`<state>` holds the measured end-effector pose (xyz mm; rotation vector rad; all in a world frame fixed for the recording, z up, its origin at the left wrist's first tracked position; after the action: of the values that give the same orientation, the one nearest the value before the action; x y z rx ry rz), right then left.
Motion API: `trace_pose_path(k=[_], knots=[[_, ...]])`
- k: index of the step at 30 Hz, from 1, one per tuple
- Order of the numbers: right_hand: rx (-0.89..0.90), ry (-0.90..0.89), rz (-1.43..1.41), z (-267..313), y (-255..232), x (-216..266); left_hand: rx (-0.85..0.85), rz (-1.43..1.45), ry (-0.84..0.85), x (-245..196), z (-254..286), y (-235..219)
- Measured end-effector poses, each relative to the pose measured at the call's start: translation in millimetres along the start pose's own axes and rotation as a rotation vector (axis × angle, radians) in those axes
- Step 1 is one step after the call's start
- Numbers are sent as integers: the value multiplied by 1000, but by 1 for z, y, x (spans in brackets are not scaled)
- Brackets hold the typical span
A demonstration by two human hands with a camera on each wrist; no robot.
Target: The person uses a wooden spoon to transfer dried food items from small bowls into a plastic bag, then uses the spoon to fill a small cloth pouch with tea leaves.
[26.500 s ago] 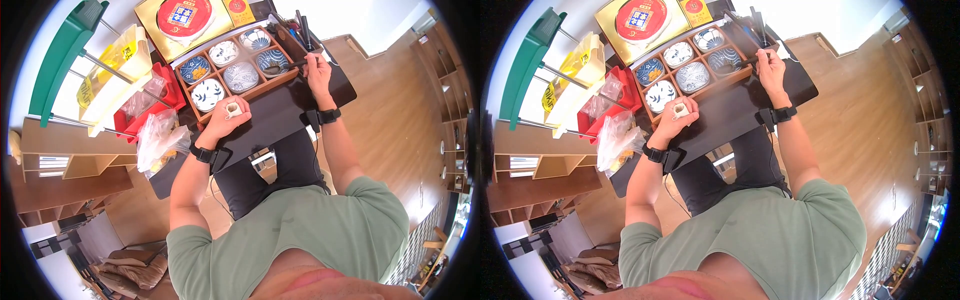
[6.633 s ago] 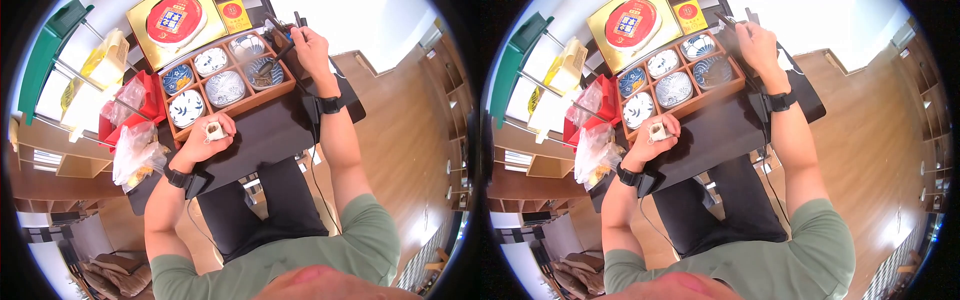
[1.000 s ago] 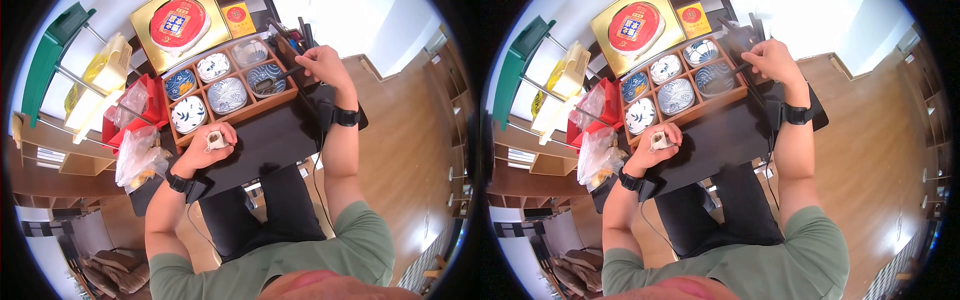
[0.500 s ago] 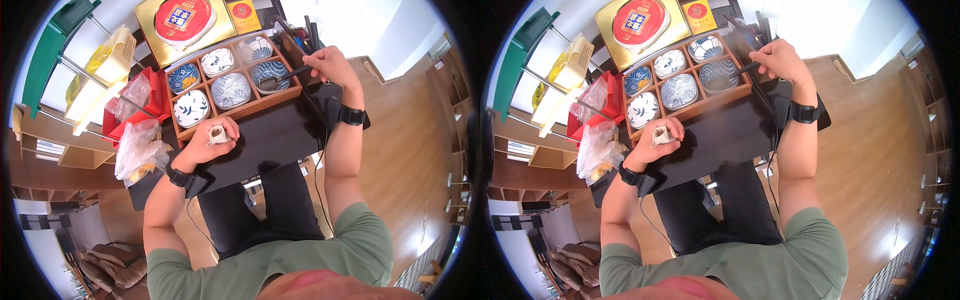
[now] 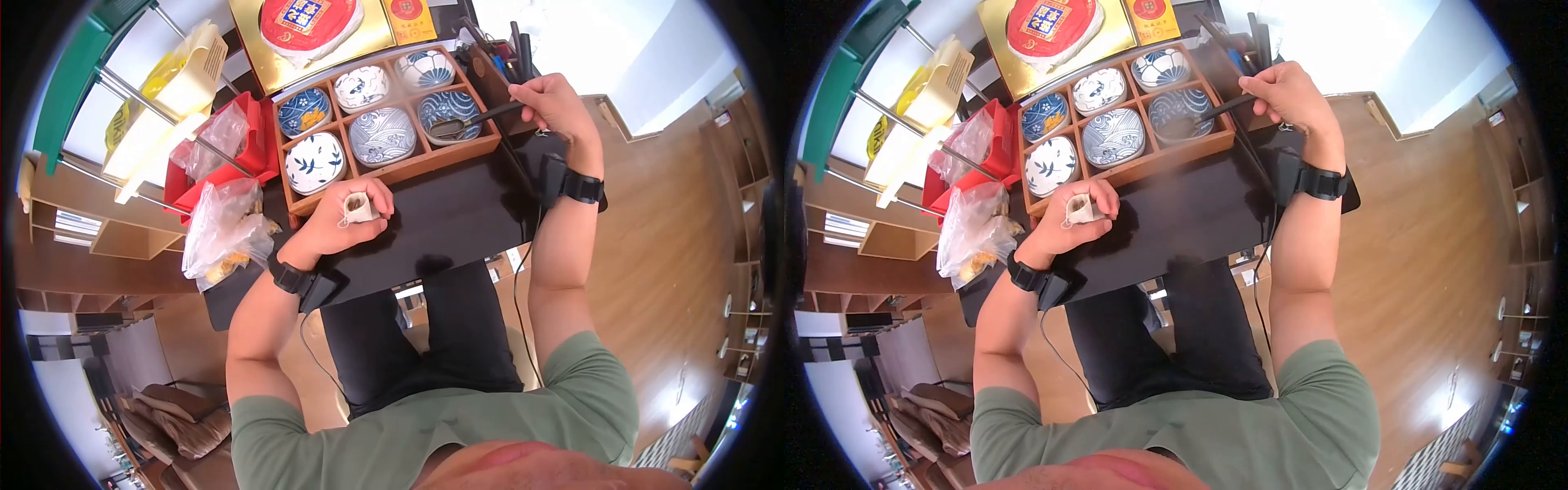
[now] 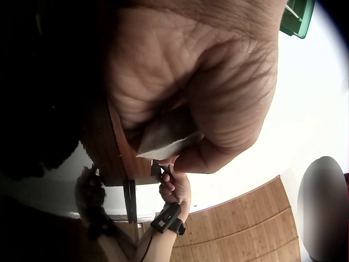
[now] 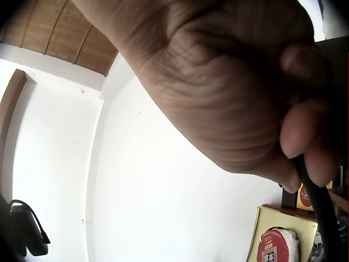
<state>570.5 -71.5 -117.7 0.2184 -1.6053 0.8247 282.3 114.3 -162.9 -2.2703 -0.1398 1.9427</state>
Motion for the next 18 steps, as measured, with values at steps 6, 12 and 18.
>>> trace_pose_path(k=[6, 12, 18], knots=[[7, 4, -26, -2, -3, -1, -4, -14, -2, 0, 0, 0], [-190, -178, -136, 5, -15, 23, -15, -3, -34, 1, 0, 0], [-251, -304, -203, 1, -13, 23, -5, -15, 1, 1, -1, -1]])
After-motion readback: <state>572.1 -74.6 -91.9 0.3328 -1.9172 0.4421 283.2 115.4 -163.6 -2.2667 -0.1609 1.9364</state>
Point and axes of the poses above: each hand's wrist, its own z-axis away from the middle knuckle, its own y-axis out of the palm, x = y × z, the point moved 8 cm from there along -z, towards the middle knuckle, and after that the axes turned 6 degrees about -z, right-handed, at the moved point
